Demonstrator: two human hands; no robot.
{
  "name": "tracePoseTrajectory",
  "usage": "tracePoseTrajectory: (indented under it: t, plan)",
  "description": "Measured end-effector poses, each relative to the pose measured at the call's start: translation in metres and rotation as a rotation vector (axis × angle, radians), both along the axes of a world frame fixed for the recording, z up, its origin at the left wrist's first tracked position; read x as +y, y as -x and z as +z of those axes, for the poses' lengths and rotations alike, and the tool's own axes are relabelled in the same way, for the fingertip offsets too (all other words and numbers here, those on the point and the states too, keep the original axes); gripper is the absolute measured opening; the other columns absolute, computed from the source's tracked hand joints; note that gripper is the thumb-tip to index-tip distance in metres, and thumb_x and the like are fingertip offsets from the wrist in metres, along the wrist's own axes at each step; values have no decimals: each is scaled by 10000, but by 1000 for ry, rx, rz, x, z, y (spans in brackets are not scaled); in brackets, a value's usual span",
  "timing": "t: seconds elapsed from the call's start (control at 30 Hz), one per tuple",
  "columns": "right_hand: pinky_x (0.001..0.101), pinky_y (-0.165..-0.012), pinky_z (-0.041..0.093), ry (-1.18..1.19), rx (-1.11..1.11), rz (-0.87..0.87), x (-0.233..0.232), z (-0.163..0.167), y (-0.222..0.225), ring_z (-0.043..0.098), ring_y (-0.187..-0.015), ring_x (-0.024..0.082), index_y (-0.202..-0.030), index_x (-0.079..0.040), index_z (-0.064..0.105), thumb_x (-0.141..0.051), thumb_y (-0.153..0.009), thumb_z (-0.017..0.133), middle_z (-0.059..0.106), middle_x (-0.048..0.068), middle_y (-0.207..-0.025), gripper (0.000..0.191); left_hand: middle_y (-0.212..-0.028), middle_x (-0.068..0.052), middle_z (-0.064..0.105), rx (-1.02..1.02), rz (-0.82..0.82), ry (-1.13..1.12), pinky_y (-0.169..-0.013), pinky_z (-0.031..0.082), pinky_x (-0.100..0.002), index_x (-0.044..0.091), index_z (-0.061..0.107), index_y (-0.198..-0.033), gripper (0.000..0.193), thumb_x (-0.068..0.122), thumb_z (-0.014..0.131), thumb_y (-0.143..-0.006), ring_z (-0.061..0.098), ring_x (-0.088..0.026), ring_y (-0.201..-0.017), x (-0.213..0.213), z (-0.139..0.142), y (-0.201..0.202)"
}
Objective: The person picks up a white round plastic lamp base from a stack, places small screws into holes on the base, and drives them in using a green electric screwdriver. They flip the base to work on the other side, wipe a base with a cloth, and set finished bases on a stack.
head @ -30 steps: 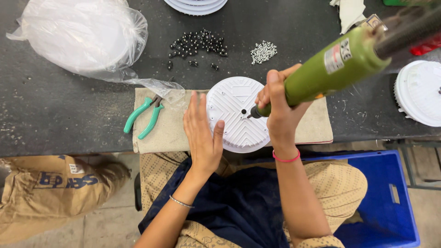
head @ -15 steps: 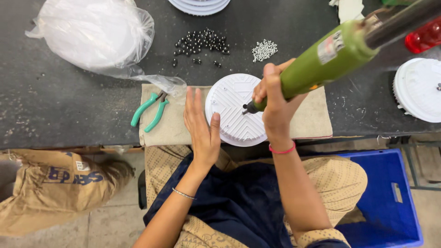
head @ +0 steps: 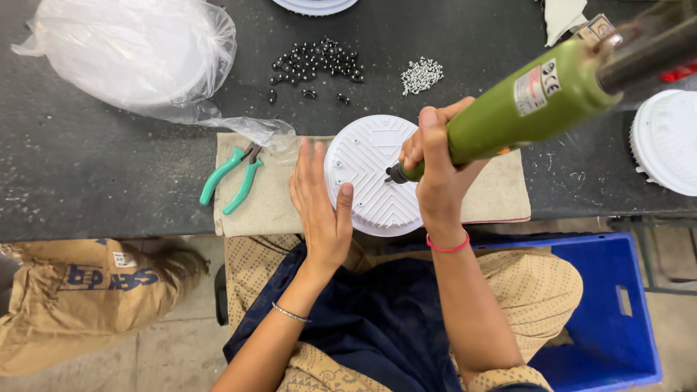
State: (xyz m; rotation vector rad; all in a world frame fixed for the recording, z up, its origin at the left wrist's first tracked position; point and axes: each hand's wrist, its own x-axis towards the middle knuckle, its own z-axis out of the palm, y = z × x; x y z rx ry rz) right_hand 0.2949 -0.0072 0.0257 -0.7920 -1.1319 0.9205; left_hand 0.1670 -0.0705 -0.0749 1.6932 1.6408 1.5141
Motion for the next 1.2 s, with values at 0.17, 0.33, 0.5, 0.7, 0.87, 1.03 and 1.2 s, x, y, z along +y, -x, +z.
tracePoseTrajectory:
  t: [0.17,0.33,0.5,0.7,0.87,1.03,1.2]
  plan:
    - [279,-519,477,-46,13,-16,-2,-2,5,490,-474,108,-1003,-49,471,-49,-1075,620,508,31,-610,166,-1718,-215,246,22,1,43,-1314,114,-560,0,294,-1621,635,394,395,-1134,242,-396,-1610,2,1,-1]
    - [248,-504,437,37,-17,-39,2,-4,15,517,-522,76,-867,-46,545,-38,-1008,689,544,-21,-660,201,-1713,-223,232,-7,5,46,-1299,129,-534,5,290,-1617,638,392,414,-1125,235,-384,-1599,1,-1,-1]
    - [229,-549,364,-134,-268,-80,8,-9,25,459,-596,42,-796,-62,546,-65,-1030,757,505,-38,-667,316,-1709,-242,212,-119,-7,54,-1293,136,-491,-8,273,-1617,647,380,418,-1121,195,-394,-1604,0,-2,4]
    - [232,-501,430,-43,-52,43,20,5,-1,564,-528,72,-857,-53,624,-72,-1010,700,586,-20,-650,172,-1696,-233,260,-159,34,-6,-1306,156,-465,-14,295,-1605,622,359,428,-1125,220,-383,-1602,-1,4,21]
    - [241,-505,451,-186,-47,-43,31,28,-60,575,-522,114,-959,-25,601,-58,-1096,711,586,31,-703,179,-1671,-206,335,-211,125,-26,-1302,218,-446,-6,324,-1596,584,321,447,-1128,319,-359,-1568,-9,8,50]
    - [275,-574,534,-140,-149,-124,22,40,-101,609,-613,141,-970,8,598,-81,-1095,785,606,56,-781,242,-1650,-223,336,-124,183,-76,-1287,224,-459,-8,376,-1569,540,287,476,-1129,304,-378,-1562,-4,20,59]
    - [283,-620,541,-70,-192,-165,6,33,-125,621,-613,154,-961,19,585,-87,-1085,785,608,81,-760,258,-1581,-209,394,-60,140,-115,-1220,337,-443,18,504,-1457,442,255,553,-1088,402,-349,-1477,12,31,58]
